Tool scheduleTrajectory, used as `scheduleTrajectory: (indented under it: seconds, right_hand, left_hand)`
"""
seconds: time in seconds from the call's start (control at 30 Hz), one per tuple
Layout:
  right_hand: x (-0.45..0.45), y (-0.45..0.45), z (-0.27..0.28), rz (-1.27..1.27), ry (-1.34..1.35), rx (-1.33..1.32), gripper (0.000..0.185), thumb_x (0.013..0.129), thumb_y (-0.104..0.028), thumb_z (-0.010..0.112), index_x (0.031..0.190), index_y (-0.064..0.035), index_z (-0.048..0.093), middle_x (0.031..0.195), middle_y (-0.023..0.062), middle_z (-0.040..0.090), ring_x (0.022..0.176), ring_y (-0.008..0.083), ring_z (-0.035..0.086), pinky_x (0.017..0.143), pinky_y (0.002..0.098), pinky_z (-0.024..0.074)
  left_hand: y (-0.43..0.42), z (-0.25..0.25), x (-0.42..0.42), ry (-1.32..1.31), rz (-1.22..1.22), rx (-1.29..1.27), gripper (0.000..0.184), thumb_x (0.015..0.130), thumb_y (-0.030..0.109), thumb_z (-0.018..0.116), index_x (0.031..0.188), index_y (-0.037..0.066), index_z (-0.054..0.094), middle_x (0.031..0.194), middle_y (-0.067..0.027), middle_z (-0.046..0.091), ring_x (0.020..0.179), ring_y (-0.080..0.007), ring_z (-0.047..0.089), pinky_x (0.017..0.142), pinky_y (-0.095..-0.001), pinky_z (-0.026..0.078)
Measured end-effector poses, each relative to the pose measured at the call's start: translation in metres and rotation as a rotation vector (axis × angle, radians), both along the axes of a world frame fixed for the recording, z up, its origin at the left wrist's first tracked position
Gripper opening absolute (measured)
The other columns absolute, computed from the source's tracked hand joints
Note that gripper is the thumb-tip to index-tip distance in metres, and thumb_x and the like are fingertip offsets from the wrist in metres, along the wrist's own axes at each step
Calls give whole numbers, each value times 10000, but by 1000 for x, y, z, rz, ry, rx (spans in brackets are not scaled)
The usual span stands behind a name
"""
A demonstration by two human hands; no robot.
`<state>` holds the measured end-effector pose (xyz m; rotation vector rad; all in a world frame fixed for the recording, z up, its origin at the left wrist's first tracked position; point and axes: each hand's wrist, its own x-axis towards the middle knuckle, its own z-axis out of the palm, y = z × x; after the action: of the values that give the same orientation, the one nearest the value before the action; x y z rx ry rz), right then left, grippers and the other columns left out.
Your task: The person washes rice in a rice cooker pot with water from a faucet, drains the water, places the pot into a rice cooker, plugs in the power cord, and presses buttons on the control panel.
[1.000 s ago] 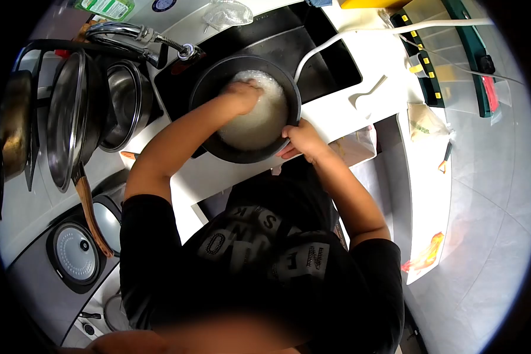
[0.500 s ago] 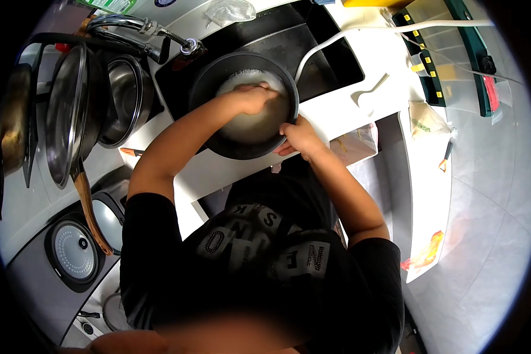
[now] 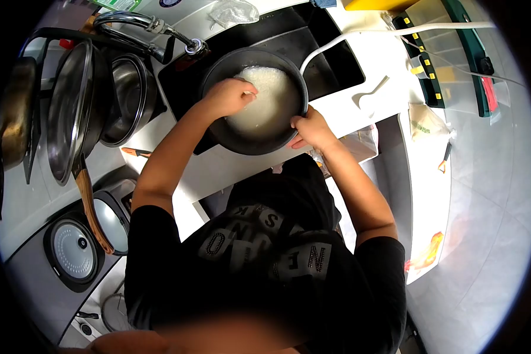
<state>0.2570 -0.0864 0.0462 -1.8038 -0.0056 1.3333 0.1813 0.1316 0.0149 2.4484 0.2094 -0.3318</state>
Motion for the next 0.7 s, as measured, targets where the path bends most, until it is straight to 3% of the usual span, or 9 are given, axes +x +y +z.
scheduleTrajectory:
  seconds: [0.1,0.13,0.23,0.27,0.4,0.5,0.6,0.7]
  right_hand:
    - [7,2,5,-6,-33,-20,443,778,-67,458,1189,53,349,884,221,586,564,283,637,460,334,538]
    - [8,4,9,-8,-54,-24,446,777,-69,459,1193,50,349,878,219,588,564,280,638,459,331,537]
    - [10,8,13,-6,-97,-37,452,777,-75,459,1199,46,351,834,199,606,563,264,640,461,323,535]
    - [13,8,11,3,-97,-35,448,777,-77,459,1195,44,356,826,194,609,565,261,640,464,323,535]
    - [12,15,15,17,-102,-55,425,777,-90,464,1173,38,377,809,179,615,571,252,642,473,321,537]
    - [11,21,26,21,-80,-97,410,776,-98,470,1155,35,390,807,179,614,573,247,642,475,312,536]
    - [15,16,5,11,-56,-55,407,773,-100,476,1146,39,392,820,180,612,571,244,641,475,310,536]
    - [12,20,11,-8,-69,-81,404,769,-99,475,1137,47,393,837,180,608,570,243,641,473,314,536]
  left_hand:
    - [6,6,-5,-59,171,48,152,782,232,578,861,131,660,930,-102,620,891,-278,592,726,-391,477]
    - [4,0,-8,-97,192,125,121,760,240,614,787,138,671,834,-88,628,808,-262,606,662,-378,479]
    - [-5,-21,-8,-13,79,450,140,752,241,623,783,114,672,813,-65,641,788,-264,618,673,-367,488]
    - [-12,-26,-7,-34,114,560,145,762,208,606,787,85,678,877,-62,645,797,-263,626,692,-358,497]
    - [-24,-21,13,460,-145,540,211,775,105,547,940,49,667,1072,-122,605,951,-269,597,748,-350,492]
    - [-22,-45,-4,40,-121,709,232,763,69,533,951,57,668,993,-116,639,926,-283,610,726,-355,501]
    - [-16,-46,-5,67,-110,575,218,763,75,528,923,45,673,913,-114,656,850,-291,631,697,-364,509]
    - [-11,-25,-1,301,-160,531,212,783,125,531,933,73,671,924,-126,648,826,-297,630,691,-374,506]
